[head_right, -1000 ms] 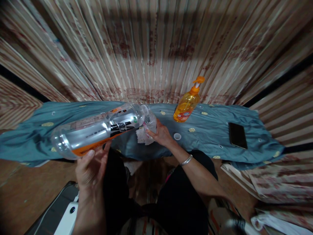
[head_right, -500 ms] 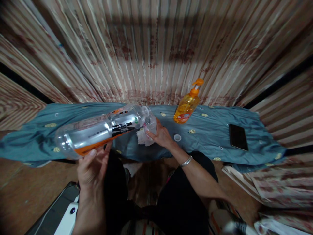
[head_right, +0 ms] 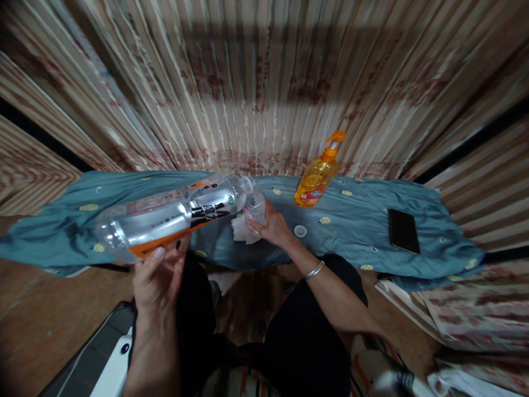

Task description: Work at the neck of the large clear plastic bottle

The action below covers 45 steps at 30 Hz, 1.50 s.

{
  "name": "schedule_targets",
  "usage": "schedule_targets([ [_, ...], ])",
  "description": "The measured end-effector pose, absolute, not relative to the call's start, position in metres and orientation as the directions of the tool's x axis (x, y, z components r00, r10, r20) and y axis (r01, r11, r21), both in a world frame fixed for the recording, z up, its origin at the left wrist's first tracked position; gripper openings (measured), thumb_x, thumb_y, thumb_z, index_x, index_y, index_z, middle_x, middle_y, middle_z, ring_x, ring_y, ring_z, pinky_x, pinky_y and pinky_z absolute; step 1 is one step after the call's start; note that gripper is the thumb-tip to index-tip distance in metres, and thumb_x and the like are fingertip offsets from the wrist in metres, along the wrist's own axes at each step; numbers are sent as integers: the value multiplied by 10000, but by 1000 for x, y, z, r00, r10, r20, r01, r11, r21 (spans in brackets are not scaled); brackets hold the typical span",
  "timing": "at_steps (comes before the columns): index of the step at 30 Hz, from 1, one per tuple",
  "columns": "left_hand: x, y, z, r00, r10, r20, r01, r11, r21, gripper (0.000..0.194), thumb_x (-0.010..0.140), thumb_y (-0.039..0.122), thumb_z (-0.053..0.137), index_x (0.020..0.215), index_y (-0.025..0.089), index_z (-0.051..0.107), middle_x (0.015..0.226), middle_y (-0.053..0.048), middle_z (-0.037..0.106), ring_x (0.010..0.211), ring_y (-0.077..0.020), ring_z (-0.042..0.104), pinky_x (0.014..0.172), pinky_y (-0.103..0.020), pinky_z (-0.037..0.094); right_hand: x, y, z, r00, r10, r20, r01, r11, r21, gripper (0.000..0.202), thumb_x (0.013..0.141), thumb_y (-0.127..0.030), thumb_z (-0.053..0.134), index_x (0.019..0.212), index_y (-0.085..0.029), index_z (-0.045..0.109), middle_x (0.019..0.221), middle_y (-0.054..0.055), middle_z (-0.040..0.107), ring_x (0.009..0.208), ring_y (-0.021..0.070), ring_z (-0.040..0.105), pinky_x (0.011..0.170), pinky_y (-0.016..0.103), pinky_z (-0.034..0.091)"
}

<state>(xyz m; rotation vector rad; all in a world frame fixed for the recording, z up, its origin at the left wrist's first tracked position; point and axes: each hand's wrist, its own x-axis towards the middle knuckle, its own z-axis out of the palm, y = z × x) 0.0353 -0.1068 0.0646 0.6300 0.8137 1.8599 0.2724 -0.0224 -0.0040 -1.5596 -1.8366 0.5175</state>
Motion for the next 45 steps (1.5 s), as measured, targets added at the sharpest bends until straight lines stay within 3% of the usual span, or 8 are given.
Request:
schedule_targets([
  [9,34,-107,63,-405,913,47,-579,-296,759,493,486,230,952,924,284,732,761,58,724,845,-170,704,910,-388,588,272,-21,-8,-65,966,252,715,221,-663,712,821,-450,730,1419,-174,462,1151,115,751,1004,305,731,857,390,559],
  [14,32,-107,61,-407,913,30,-572,-281,771,527,481,233,953,950,318,728,893,61,754,903,-187,709,963,-441,563,273,-20,-9,-60,965,254,734,215,-644,707,827,-462,722,1414,-156,474,1125,121,756,960,299,740,817,364,561],
  [21,35,-106,61,-410,911,53,-571,-301,764,465,493,250,940,906,314,736,879,62,752,946,-200,712,1059,-491,500,271,-22,-5,-52,970,236,757,192,-624,688,832,-449,720,1407,-158,479,1078,107,764,898,283,745,768,344,558],
  [30,36,-108,61,-397,918,21,-608,-280,743,409,497,231,942,841,276,725,792,68,735,855,-158,697,1023,-432,531,270,-23,1,-62,979,197,718,181,-673,675,824,-427,726,1390,-154,478,1166,128,741,1009,302,729,867,376,558],
  [39,39,-109,64,-404,914,49,-585,-299,754,417,511,255,929,865,255,707,815,23,721,1019,-236,684,1060,-476,480,271,-22,-1,-63,973,221,694,202,-691,625,813,-425,725,1359,-206,514,1118,87,758,967,292,732,843,393,565],
  [45,38,-110,65,-412,911,37,-600,-301,741,371,498,239,942,770,241,688,773,49,716,886,-179,689,1037,-441,505,269,-22,2,-59,980,188,693,176,-699,652,816,-447,712,1366,-165,504,1154,117,741,1011,311,722,881,413,554],
])
